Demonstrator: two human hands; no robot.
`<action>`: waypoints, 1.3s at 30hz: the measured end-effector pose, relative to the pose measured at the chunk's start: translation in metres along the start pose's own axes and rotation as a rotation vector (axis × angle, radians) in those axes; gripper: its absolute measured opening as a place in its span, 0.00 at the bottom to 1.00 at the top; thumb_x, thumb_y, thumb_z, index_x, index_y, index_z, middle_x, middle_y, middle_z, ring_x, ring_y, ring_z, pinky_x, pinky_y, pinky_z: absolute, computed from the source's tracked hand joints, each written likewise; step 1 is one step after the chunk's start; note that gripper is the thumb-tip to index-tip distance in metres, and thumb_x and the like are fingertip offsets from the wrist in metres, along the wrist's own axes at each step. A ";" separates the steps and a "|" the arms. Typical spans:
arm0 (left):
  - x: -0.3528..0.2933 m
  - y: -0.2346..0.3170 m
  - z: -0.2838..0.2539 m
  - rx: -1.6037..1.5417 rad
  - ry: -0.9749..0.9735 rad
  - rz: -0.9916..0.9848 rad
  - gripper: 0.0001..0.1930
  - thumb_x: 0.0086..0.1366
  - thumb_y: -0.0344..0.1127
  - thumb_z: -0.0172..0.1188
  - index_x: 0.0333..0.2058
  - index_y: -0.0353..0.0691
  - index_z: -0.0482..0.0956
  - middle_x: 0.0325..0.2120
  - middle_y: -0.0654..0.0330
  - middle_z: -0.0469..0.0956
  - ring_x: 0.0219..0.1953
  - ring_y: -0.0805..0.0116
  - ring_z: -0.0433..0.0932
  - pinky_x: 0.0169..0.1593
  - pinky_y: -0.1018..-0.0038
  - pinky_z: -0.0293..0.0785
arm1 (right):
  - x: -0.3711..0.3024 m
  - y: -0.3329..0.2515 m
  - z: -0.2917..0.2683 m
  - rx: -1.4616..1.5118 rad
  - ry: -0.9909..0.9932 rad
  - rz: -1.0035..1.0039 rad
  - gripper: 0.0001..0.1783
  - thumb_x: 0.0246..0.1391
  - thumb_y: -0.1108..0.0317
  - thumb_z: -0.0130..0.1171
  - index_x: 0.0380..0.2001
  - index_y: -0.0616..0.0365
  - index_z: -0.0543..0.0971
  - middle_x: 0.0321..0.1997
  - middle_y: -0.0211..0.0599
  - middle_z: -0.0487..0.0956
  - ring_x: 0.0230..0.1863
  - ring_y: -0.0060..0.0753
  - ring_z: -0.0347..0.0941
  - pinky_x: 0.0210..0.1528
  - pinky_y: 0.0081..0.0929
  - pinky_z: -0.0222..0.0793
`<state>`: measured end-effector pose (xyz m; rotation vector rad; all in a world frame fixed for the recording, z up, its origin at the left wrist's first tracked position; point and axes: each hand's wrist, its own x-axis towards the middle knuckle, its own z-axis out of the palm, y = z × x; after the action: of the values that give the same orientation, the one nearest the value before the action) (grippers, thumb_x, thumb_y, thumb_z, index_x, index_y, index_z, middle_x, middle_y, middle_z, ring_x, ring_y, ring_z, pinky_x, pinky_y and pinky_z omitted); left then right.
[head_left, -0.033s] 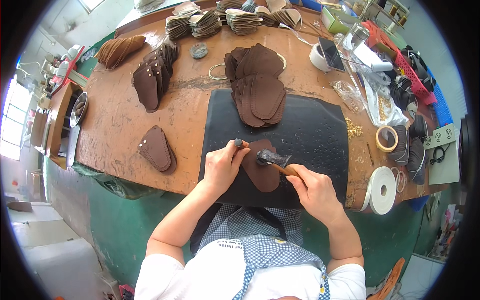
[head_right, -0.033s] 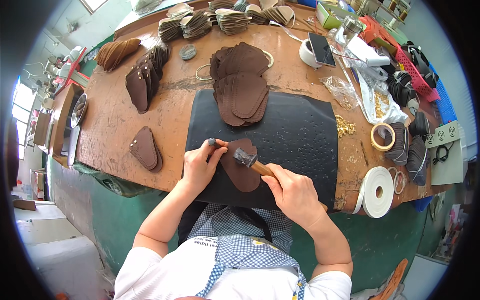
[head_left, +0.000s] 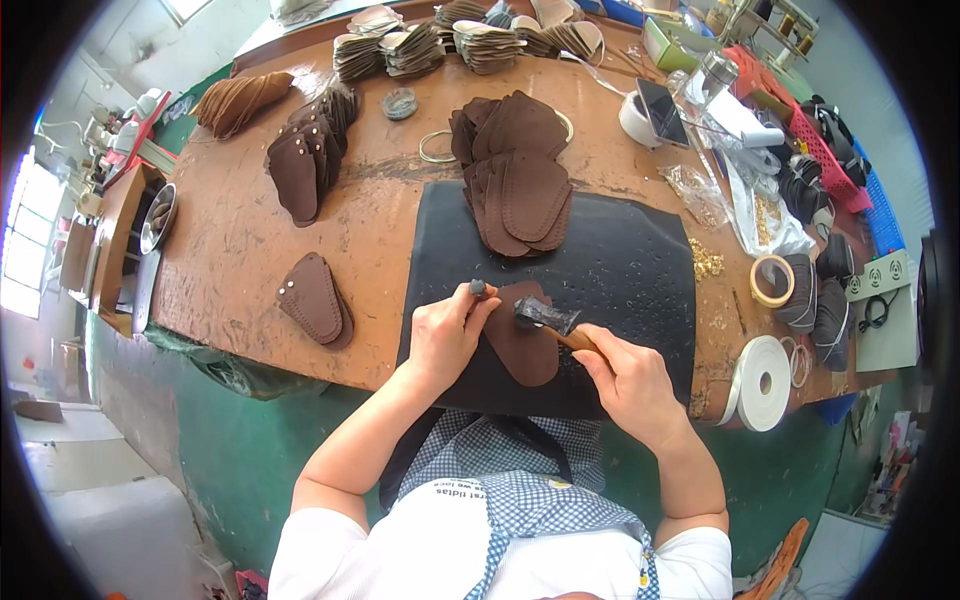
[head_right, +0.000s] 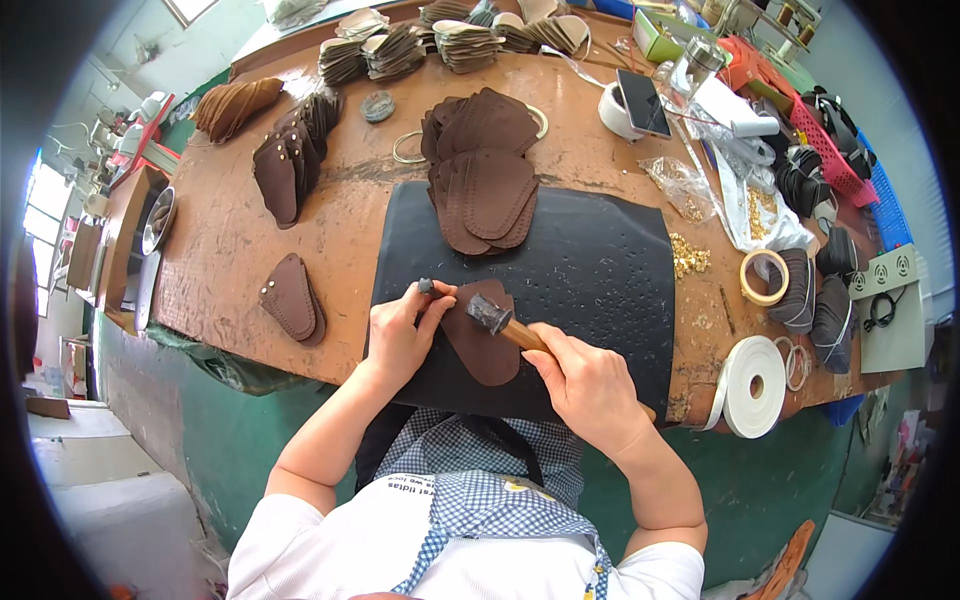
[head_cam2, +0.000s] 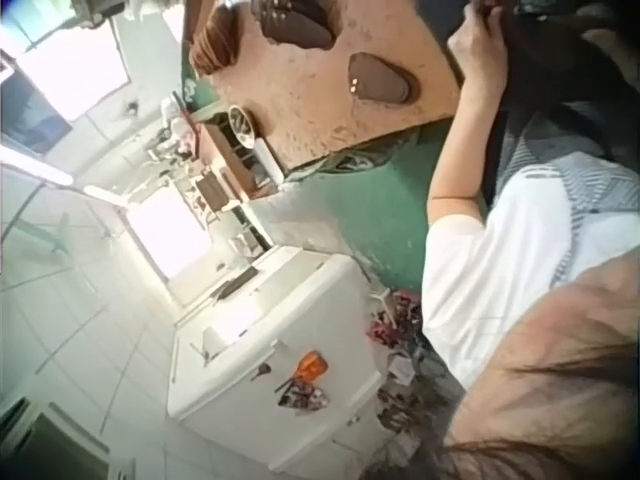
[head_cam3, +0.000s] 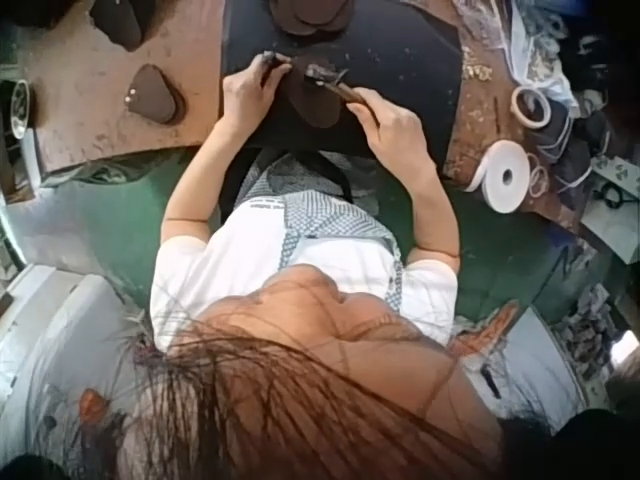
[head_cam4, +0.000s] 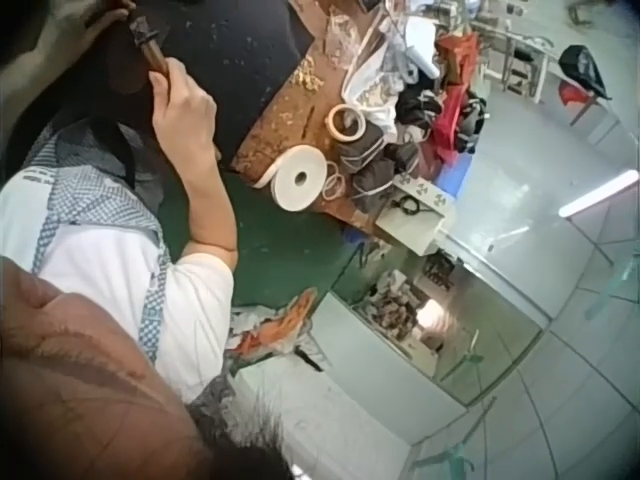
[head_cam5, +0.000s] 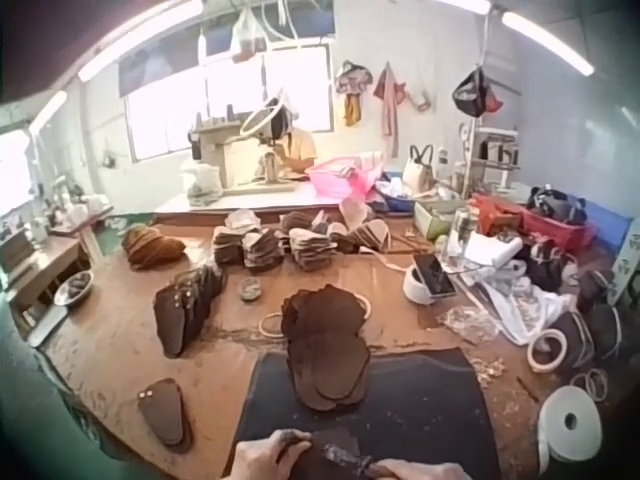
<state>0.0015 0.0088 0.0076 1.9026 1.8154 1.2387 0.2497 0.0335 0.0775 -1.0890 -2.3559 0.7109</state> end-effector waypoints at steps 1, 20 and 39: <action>-0.001 -0.001 0.001 0.032 0.009 0.012 0.06 0.63 0.29 0.65 0.38 0.36 0.80 0.29 0.57 0.85 0.27 0.61 0.85 0.31 0.73 0.79 | 0.006 -0.003 -0.003 -0.017 0.027 -0.040 0.15 0.64 0.67 0.58 0.51 0.62 0.77 0.30 0.47 0.82 0.27 0.49 0.80 0.28 0.37 0.75; -0.003 0.000 0.005 0.097 0.104 0.142 0.08 0.64 0.34 0.64 0.33 0.36 0.76 0.17 0.56 0.77 0.20 0.58 0.79 0.23 0.67 0.74 | 0.030 -0.070 -0.061 0.185 0.122 -0.278 0.15 0.67 0.74 0.50 0.53 0.67 0.76 0.30 0.42 0.83 0.27 0.35 0.82 0.31 0.34 0.76; 0.004 0.016 -0.004 0.169 -0.055 -0.121 0.17 0.55 0.30 0.69 0.43 0.37 0.77 0.34 0.54 0.76 0.43 0.54 0.74 0.47 0.62 0.72 | -0.045 0.095 -0.021 -0.421 0.463 0.176 0.07 0.56 0.73 0.62 0.38 0.62 0.81 0.35 0.44 0.78 0.40 0.51 0.75 0.43 0.42 0.71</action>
<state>0.0095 0.0079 0.0225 1.8584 2.0305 1.0133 0.3416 0.0570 0.0271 -1.4651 -2.0607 -0.0075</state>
